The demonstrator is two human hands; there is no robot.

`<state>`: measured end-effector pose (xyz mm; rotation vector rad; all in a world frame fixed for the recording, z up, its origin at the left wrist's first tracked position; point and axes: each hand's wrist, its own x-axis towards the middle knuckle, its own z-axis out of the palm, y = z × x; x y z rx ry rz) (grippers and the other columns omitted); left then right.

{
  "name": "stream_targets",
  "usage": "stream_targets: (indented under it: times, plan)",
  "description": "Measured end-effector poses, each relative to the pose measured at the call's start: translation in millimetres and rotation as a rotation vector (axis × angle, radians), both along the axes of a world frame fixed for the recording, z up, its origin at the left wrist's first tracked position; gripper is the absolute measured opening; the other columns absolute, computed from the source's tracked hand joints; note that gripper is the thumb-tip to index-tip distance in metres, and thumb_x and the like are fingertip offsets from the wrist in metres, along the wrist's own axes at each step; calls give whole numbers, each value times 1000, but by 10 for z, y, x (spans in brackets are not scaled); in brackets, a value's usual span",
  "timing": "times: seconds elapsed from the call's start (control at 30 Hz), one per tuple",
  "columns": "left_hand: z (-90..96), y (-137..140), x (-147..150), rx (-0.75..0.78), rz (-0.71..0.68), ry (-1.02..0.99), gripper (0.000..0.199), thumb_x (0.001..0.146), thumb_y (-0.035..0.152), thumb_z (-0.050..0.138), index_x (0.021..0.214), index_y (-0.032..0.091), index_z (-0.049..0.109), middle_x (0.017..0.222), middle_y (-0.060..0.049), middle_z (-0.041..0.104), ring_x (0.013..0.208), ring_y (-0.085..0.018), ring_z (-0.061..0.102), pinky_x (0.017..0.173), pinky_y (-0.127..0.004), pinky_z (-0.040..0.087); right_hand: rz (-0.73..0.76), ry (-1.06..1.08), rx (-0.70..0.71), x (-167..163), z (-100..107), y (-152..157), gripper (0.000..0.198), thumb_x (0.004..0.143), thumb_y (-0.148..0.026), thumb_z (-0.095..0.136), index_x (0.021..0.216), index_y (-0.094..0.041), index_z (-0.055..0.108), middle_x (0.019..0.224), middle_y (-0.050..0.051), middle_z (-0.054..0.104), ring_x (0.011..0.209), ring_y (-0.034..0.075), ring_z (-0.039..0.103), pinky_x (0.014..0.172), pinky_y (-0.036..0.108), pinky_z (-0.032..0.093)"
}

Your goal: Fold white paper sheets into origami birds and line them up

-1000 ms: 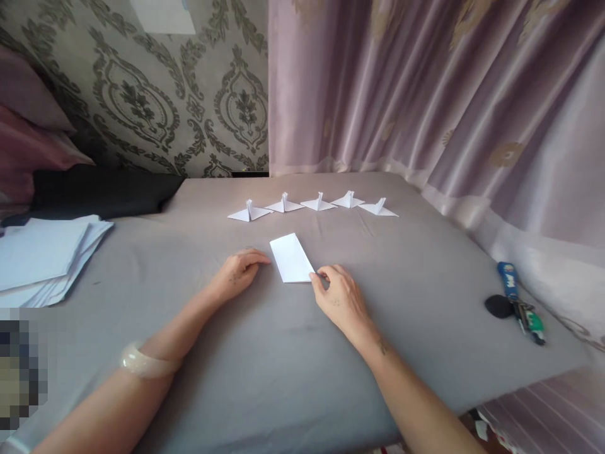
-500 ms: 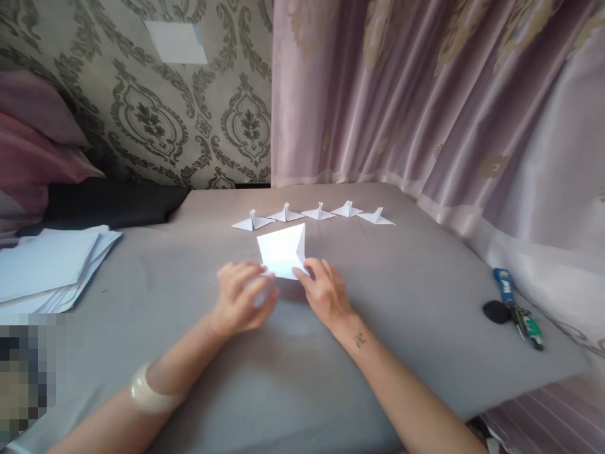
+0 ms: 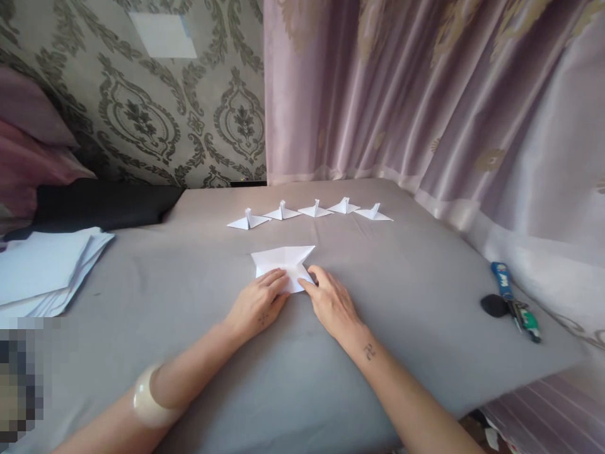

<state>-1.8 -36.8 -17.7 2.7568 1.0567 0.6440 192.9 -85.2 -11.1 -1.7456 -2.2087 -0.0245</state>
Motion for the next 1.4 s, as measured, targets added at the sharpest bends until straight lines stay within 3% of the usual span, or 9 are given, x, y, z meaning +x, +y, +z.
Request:
stream_targets:
  times: [0.17, 0.3, 0.4, 0.57, 0.8, 1.0, 1.4]
  plan:
    - [-40, 87, 36, 69, -20, -22, 32, 91, 32, 56, 118, 15, 56, 124, -13, 64, 120, -29, 57, 100, -43, 49, -52, 45, 33, -45, -46, 50, 34, 94, -17, 46, 117, -30, 67, 121, 9, 59, 89, 21, 62, 70, 31, 49]
    - [9, 112, 71, 183, -76, 36, 22, 94, 12, 44, 107, 17, 61, 111, -9, 70, 109, -24, 63, 98, -40, 49, -54, 88, 32, -34, -45, 69, 32, 94, -17, 46, 113, -29, 69, 117, 8, 61, 88, 19, 63, 70, 30, 50]
    - [92, 42, 111, 214, -97, 171, 21, 91, 6, 44, 96, 14, 63, 98, -10, 71, 92, -22, 67, 86, -36, 53, -39, 108, 21, -8, -17, 29, 27, 94, -21, 49, 107, -28, 71, 114, 8, 62, 91, 19, 63, 72, 30, 51]
    - [209, -100, 216, 149, -24, 312, 15, 91, 9, 49, 86, 14, 63, 81, -7, 66, 76, -22, 63, 68, -33, 50, -33, 143, -9, 59, 40, -91, 24, 93, -22, 50, 101, -26, 72, 113, 7, 63, 94, 20, 63, 73, 32, 51]
    - [337, -23, 273, 0, 61, 316, 31, 98, 28, 43, 79, 16, 64, 82, -7, 66, 78, -21, 61, 59, -28, 41, -85, 293, -53, 129, 2, -103, 21, 91, -21, 51, 93, -24, 72, 112, 6, 64, 100, 22, 61, 80, 35, 51]
    - [393, 31, 358, -60, 95, 319, 33, 98, 26, 42, 77, 15, 65, 78, -8, 65, 72, -21, 60, 55, -29, 37, -180, 389, -66, 102, -20, -30, 19, 88, -21, 54, 81, -22, 71, 102, 5, 66, 93, 20, 63, 79, 34, 50]
    - [319, 191, 394, -20, 61, 283, 28, 94, 29, 52, 70, 18, 62, 71, -6, 62, 66, -20, 60, 59, -30, 39, -311, 505, -93, 37, -43, 65, 14, 78, -21, 60, 64, -20, 61, 91, 5, 63, 78, 18, 63, 75, 33, 48]
